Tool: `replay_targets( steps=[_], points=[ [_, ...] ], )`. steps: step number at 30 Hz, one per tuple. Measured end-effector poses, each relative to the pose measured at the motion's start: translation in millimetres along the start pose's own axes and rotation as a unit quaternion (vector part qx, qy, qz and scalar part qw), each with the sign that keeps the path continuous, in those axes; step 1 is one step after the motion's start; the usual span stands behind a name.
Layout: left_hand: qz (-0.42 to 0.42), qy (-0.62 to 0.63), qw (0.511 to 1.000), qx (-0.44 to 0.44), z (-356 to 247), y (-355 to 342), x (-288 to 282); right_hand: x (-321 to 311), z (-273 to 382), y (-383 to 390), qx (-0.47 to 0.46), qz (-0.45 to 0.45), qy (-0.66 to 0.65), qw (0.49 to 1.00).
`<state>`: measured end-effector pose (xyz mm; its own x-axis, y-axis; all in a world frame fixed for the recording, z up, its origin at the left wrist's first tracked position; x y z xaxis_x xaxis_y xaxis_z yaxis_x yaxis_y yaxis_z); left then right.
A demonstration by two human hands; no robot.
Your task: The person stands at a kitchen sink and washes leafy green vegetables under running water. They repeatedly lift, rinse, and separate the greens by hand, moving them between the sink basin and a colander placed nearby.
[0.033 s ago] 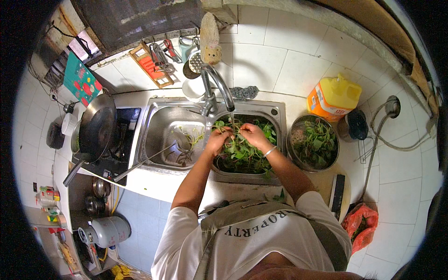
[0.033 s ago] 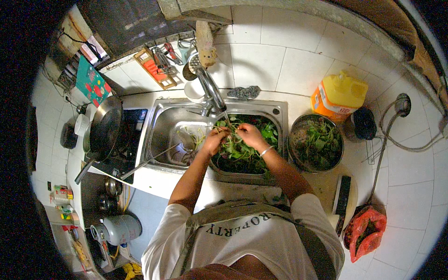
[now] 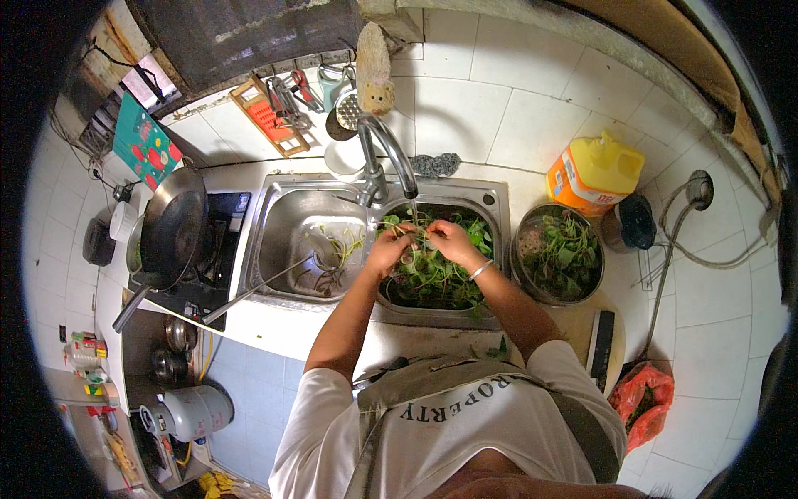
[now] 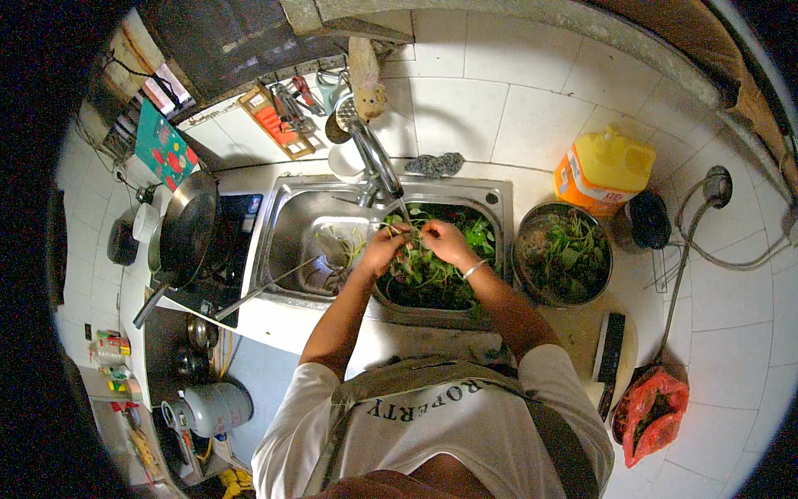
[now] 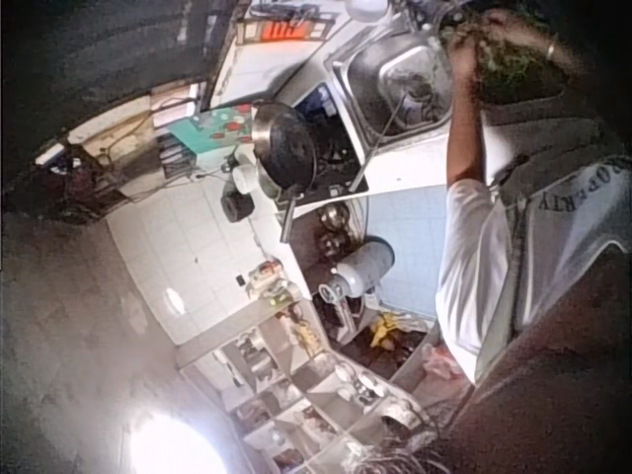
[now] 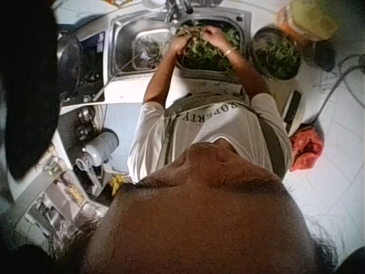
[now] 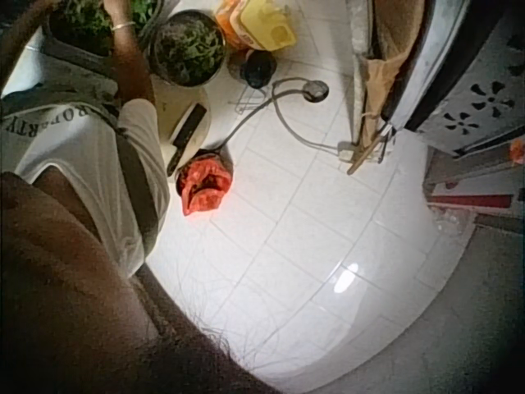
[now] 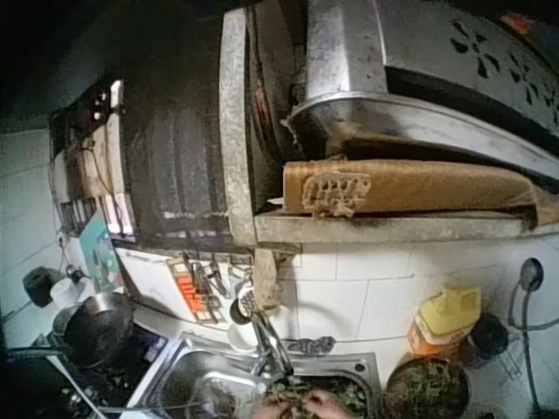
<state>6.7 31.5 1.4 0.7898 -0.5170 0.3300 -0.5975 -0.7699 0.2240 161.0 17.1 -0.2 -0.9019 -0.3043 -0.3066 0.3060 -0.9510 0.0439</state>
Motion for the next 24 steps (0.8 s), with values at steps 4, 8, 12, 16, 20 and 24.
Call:
replay_targets(
  steps=[4, 8, 12, 16, 20, 24],
  points=[
    [0.014, -0.149, 0.988, 0.038, 4, -3, 3, 4, 25, 3, -0.083, -0.011, 0.198, 0.977],
    [-0.063, -0.172, 0.981, 0.069, 8, -5, -2, 4, 31, 3, -0.137, -0.037, 0.275, 0.951],
    [-0.094, -0.182, 0.978, 0.042, 1, 1, 2, 4, 30, 3, -0.141, -0.060, 0.262, 0.953],
    [-0.114, -0.068, 0.987, 0.087, 12, -3, 3, 3, -1, -6, -0.017, -0.127, -0.018, 0.992],
    [-0.168, -0.035, 0.985, 0.017, 5, 8, 4, -17, -20, -5, 0.072, -0.116, -0.203, 0.970],
    [-0.184, -0.086, 0.979, -0.017, -1, 9, 5, -3, 34, 5, -0.089, -0.123, 0.104, 0.983]
  ],
)
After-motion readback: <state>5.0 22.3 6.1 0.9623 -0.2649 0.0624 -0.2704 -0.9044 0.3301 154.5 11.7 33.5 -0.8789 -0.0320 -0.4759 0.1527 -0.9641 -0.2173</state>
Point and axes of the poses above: each hand's wrist, its own y-axis away from the middle knuckle, its own x-axis out of the palm, z = x × y, the point moved 3 cm from there along -y, towards the middle knuckle, and after that the axes turned 13 degrees about z, right-handed, at the moved point
